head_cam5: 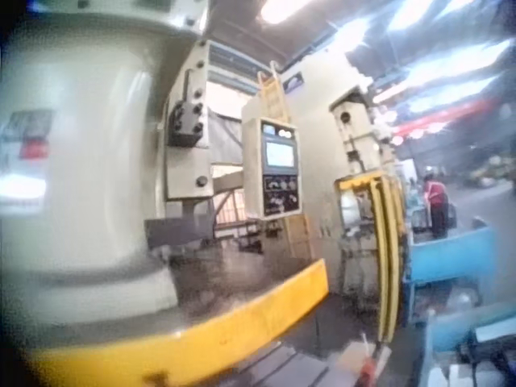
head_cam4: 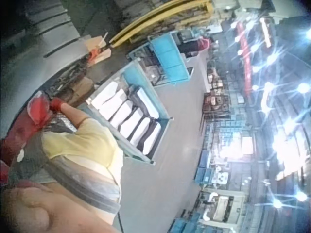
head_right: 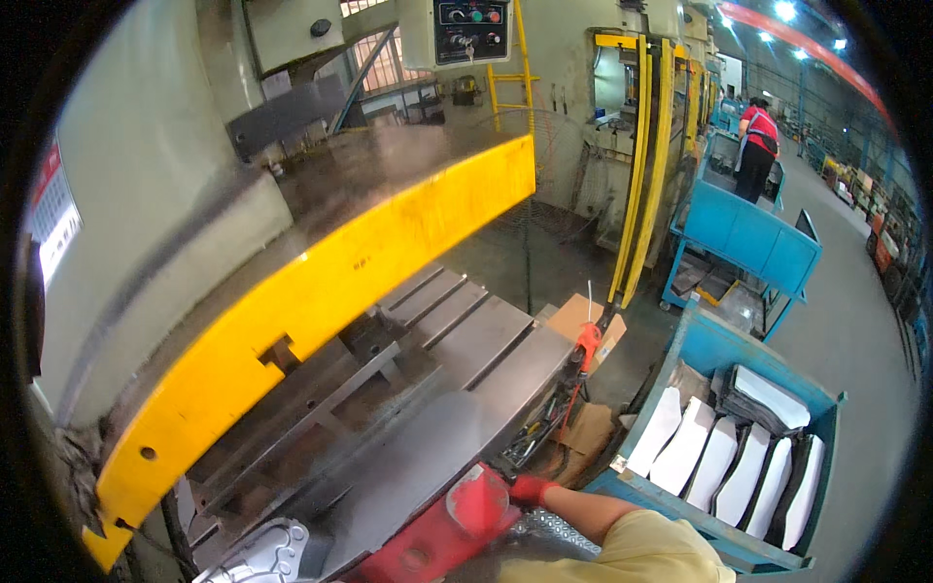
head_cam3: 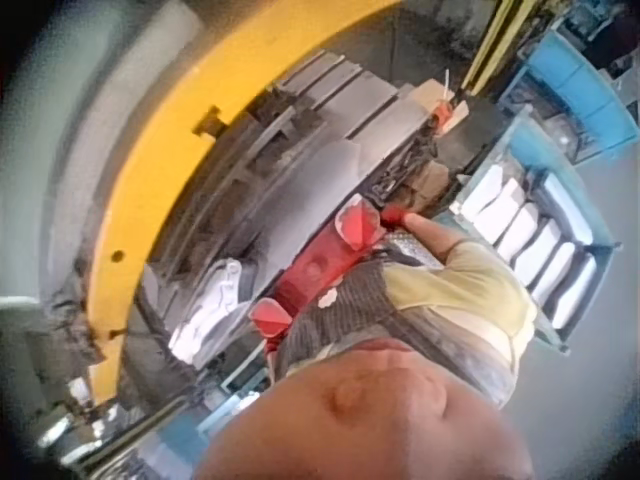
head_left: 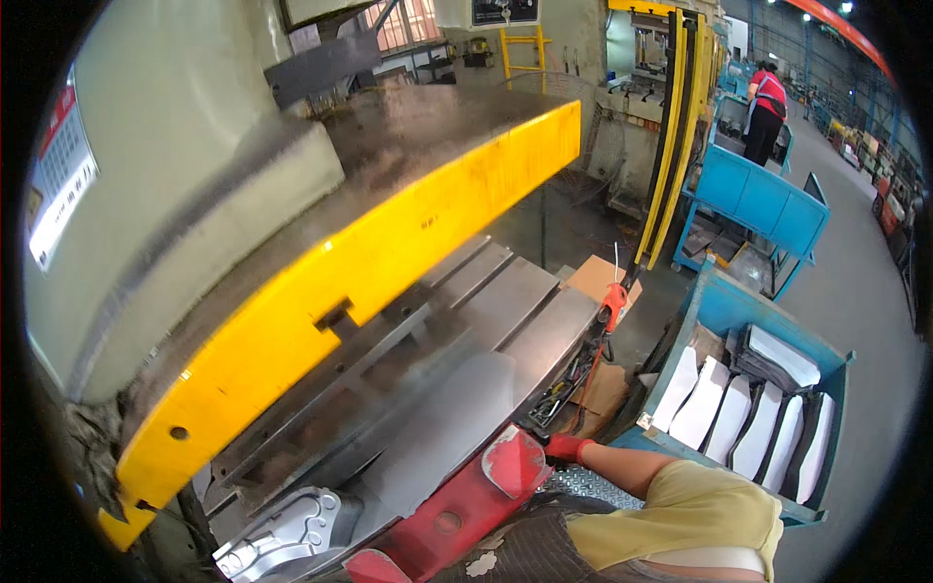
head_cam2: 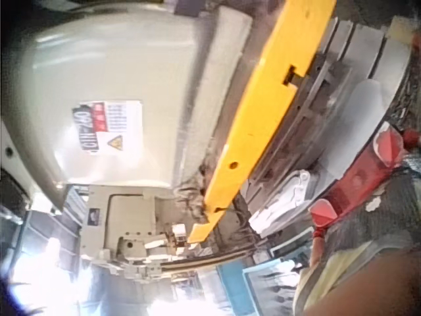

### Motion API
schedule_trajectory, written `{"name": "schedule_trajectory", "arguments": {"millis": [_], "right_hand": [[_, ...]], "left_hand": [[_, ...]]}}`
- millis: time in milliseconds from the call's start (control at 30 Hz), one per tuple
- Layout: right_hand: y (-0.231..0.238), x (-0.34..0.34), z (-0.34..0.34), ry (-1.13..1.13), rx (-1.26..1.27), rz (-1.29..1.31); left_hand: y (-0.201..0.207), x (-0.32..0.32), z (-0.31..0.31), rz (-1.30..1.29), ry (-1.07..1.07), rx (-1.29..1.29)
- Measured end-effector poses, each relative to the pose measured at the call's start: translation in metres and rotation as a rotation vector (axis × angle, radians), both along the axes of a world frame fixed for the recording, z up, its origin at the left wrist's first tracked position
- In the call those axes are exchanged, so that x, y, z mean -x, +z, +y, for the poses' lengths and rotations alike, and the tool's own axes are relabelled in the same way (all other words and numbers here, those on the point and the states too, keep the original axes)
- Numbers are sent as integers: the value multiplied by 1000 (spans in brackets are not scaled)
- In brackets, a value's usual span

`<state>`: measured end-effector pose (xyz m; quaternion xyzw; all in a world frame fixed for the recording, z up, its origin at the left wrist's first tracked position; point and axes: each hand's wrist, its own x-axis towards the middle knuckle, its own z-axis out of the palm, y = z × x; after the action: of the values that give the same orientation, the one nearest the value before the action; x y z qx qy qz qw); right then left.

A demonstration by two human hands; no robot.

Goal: The person stamps metal sheets into shaped components using a mechanical press machine, loading blanks into the mold and removing formed pieces with tongs. The person also retrieves stacks of metal blanks from a storage bin and blows dust off them using an air nozzle.

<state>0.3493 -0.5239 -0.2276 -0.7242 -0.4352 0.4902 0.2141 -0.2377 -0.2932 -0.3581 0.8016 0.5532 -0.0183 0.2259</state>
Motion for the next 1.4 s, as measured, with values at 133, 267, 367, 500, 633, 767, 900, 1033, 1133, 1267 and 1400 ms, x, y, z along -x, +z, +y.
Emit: {"name": "schedule_trajectory", "arguments": {"millis": [133, 267, 367, 500, 633, 767, 900, 1033, 1133, 1267, 1400], "right_hand": [[46, 10, 0, -80, -28, 66], [32, 8, 4, -146, 127, 202], [-15, -6, -3, -424, -24, 818], [-62, -20, -24, -1122, -285, 1086], [8, -21, -7, -1340, -728, 548], [113, -15, 76, -939, -838, 566], [204, 23, 182, -382, -568, 240], [229, 56, 284, -69, -901, -338], [242, 67, 324, 19, -756, -461], [243, 76, 324, 53, -722, -476], [236, 75, 324, 24, -756, -451]], "left_hand": [[40, -18, -15, -160, 146, 5], [70, -19, -79, -328, 375, 24], [89, -13, -133, -456, 587, 27], [103, -1, -187, -650, 888, -27], [40, 76, -196, -1646, 1299, -379], [216, 12, -133, -999, 1137, -661], [307, -29, -54, -1508, 579, -714], [335, -97, 18, -1511, 319, -579], [350, -139, 47, -1571, 201, -295], [336, -154, 70, -1745, 201, -23], [337, -169, 121, -2177, 249, 555]]}}
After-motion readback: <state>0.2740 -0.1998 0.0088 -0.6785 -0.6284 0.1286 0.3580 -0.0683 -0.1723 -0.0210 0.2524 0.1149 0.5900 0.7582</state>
